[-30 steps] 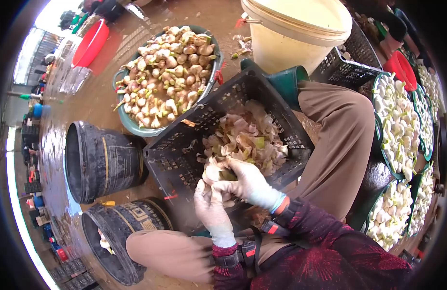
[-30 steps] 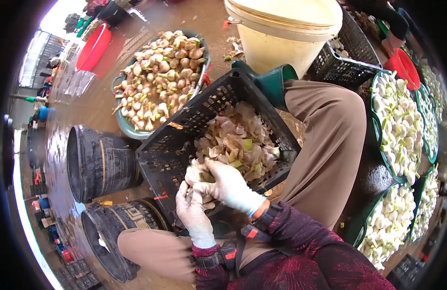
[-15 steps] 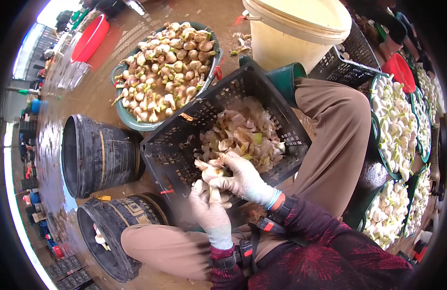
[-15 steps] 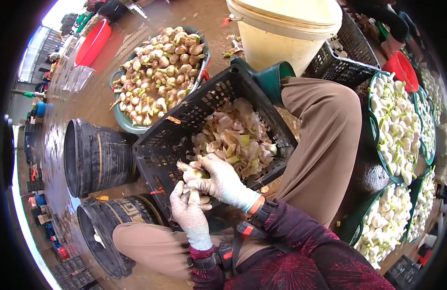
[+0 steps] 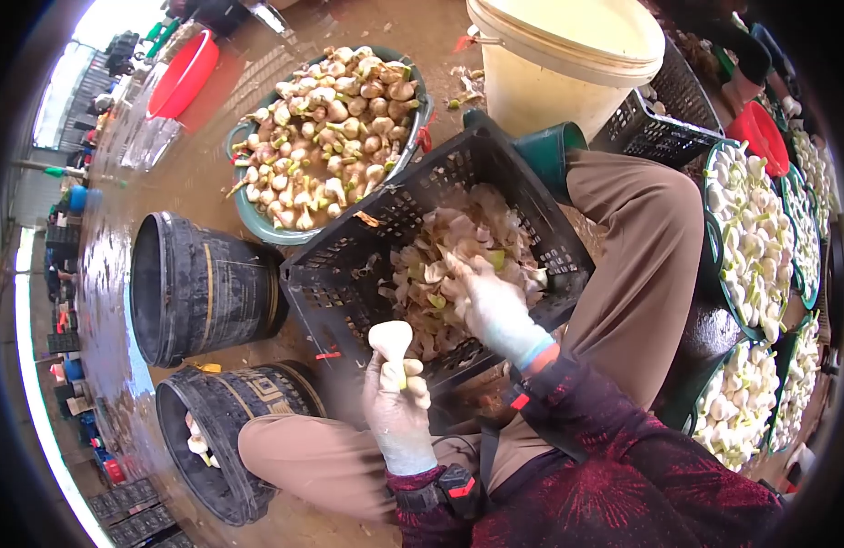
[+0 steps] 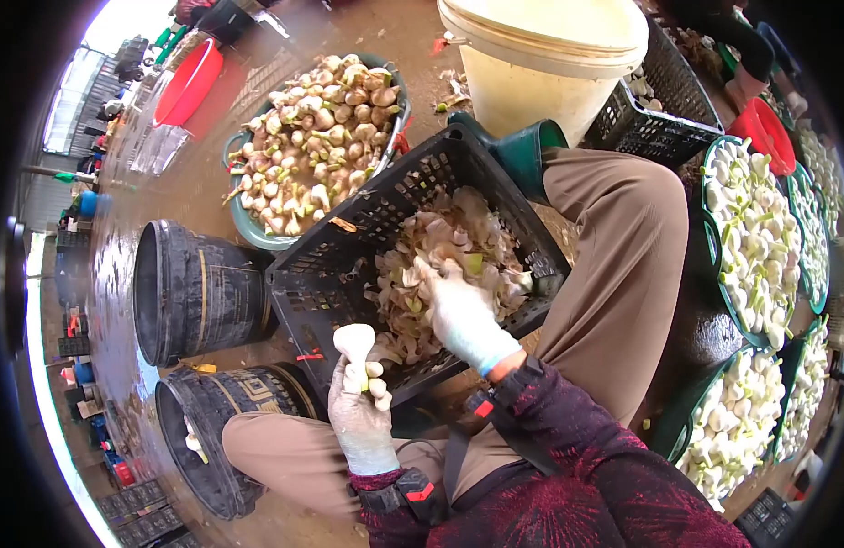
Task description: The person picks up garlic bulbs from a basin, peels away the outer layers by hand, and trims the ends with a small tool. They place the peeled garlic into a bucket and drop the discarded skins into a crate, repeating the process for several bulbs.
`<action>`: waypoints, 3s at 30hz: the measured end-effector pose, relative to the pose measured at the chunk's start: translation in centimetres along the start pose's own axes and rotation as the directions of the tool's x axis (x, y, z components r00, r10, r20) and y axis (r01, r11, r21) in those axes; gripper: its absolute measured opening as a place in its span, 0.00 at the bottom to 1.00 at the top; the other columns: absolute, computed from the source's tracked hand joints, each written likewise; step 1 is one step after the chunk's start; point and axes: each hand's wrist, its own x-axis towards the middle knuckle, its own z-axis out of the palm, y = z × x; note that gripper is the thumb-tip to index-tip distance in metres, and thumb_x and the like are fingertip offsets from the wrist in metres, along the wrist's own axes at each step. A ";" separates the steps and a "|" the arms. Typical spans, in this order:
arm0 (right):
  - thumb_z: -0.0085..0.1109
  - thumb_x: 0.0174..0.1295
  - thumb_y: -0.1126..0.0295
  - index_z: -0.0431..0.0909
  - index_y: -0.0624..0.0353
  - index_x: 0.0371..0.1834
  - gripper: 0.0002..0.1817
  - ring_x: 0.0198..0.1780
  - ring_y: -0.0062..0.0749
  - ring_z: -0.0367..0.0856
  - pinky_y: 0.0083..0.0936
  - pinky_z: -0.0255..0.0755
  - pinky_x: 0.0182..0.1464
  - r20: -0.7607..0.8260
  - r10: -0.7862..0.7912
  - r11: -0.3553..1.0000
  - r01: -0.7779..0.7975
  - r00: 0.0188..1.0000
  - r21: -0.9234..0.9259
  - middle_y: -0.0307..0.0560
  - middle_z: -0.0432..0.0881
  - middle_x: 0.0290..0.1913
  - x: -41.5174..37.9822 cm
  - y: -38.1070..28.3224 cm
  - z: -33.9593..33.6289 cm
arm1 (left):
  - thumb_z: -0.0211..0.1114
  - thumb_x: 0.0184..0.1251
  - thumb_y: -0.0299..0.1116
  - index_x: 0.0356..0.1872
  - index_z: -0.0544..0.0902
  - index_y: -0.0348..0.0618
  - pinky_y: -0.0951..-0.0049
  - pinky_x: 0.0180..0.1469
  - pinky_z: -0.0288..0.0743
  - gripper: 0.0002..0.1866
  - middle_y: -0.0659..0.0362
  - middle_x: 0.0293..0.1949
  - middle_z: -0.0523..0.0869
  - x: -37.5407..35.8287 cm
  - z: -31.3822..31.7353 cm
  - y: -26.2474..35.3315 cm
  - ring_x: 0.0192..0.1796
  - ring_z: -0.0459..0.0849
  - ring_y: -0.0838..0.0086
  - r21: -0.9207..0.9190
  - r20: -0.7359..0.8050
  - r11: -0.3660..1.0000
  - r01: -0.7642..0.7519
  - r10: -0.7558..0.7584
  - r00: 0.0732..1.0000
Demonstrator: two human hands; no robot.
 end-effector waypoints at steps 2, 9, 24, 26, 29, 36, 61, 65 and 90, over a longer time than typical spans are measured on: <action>0.67 0.57 0.60 0.75 0.56 0.55 0.24 0.38 0.48 0.84 0.36 0.77 0.41 -0.143 -0.205 0.943 0.235 0.968 0.234 0.51 0.83 0.43 -0.9 -1.1 -1.2 | 0.63 0.70 0.37 0.57 0.75 0.41 0.85 0.18 0.67 0.18 0.60 0.31 0.83 0.6 -0.2 -0.6 0.21 0.76 0.84 -0.009 -0.019 1.000 -0.028 0.028 0.999; 0.68 0.52 0.63 0.78 0.60 0.36 0.14 0.35 0.50 0.83 0.36 0.76 0.38 0.095 -0.135 0.911 0.085 0.986 0.405 0.53 0.81 0.31 -1.8 -3.6 -1.5 | 0.56 0.74 0.35 0.58 0.75 0.41 0.88 0.15 0.59 0.16 0.66 0.29 0.79 0.8 3.9 -3.0 0.19 0.71 0.89 0.458 -0.177 0.877 -0.146 0.251 0.952; 0.58 0.62 0.68 0.76 0.67 0.45 0.14 0.30 0.19 0.73 0.23 0.71 0.32 0.291 0.389 0.319 -0.424 0.874 0.848 0.42 0.81 0.31 2.7 0.2 -0.2 | 0.60 0.72 0.45 0.52 0.77 0.42 0.80 0.22 0.69 0.18 0.57 0.33 0.81 2.3 -0.5 -2.7 0.27 0.77 0.78 -0.054 0.045 0.994 0.095 -0.093 0.995; 0.58 0.63 0.67 0.75 0.67 0.47 0.15 0.31 0.19 0.74 0.24 0.71 0.32 0.058 0.411 0.428 -0.249 0.910 0.869 0.42 0.81 0.32 2.2 1.0 1.5 | 0.59 0.72 0.46 0.53 0.76 0.42 0.79 0.21 0.69 0.19 0.55 0.31 0.81 2.7 -1.1 -3.2 0.26 0.76 0.74 -0.182 0.102 0.976 0.120 -0.102 0.989; 0.58 0.64 0.64 0.75 0.68 0.50 0.18 0.36 0.22 0.76 0.24 0.72 0.40 0.009 0.430 0.502 -0.247 0.903 0.829 0.42 0.82 0.35 1.9 3.3 1.8 | 0.56 0.74 0.45 0.51 0.74 0.39 0.78 0.18 0.67 0.19 0.56 0.27 0.77 2.5 -1.6 -3.1 0.24 0.73 0.73 -0.491 0.255 0.847 0.205 -0.086 0.963; 0.61 0.61 0.69 0.76 0.65 0.45 0.13 0.32 0.29 0.80 0.27 0.74 0.33 0.339 0.302 0.630 -0.453 0.891 0.631 0.42 0.82 0.31 0.3 1.3 1.0 | 0.51 0.76 0.48 0.44 0.73 0.40 0.78 0.17 0.61 0.18 0.59 0.26 0.74 2.4 -3.2 -1.3 0.22 0.68 0.76 -0.667 0.255 0.723 0.178 -0.002 0.967; 0.62 0.61 0.62 0.76 0.65 0.34 0.15 0.32 0.55 0.79 0.38 0.72 0.35 0.064 0.045 0.798 -0.074 0.997 0.598 0.60 0.80 0.30 -0.4 -2.2 3.4 | 0.49 0.74 0.34 0.46 0.74 0.32 0.79 0.14 0.56 0.14 0.64 0.17 0.67 1.0 -0.5 -1.1 0.16 0.62 0.78 -0.510 0.309 0.732 0.451 -0.333 0.891; 0.62 0.63 0.65 0.77 0.65 0.36 0.13 0.29 0.35 0.78 0.33 0.72 0.34 0.270 0.106 0.696 -0.265 0.957 0.667 0.50 0.80 0.26 0.0 -0.2 4.6 | 0.49 0.74 0.35 0.42 0.78 0.36 0.80 0.17 0.59 0.14 0.67 0.19 0.71 3.8 -2.2 7.4 0.18 0.68 0.83 -0.058 -0.048 0.996 -0.065 0.062 0.997; 0.55 0.66 0.68 0.76 0.65 0.48 0.13 0.34 0.43 0.82 0.34 0.74 0.38 0.418 0.157 0.596 -0.423 0.895 0.682 0.55 0.82 0.33 1.9 -2.9 1.5 | 0.68 0.60 0.29 0.53 0.75 0.33 0.75 0.27 0.80 0.21 0.52 0.37 0.84 42.5 8.4 12.6 0.31 0.85 0.70 0.988 0.009 -0.137 -0.078 -0.443 0.897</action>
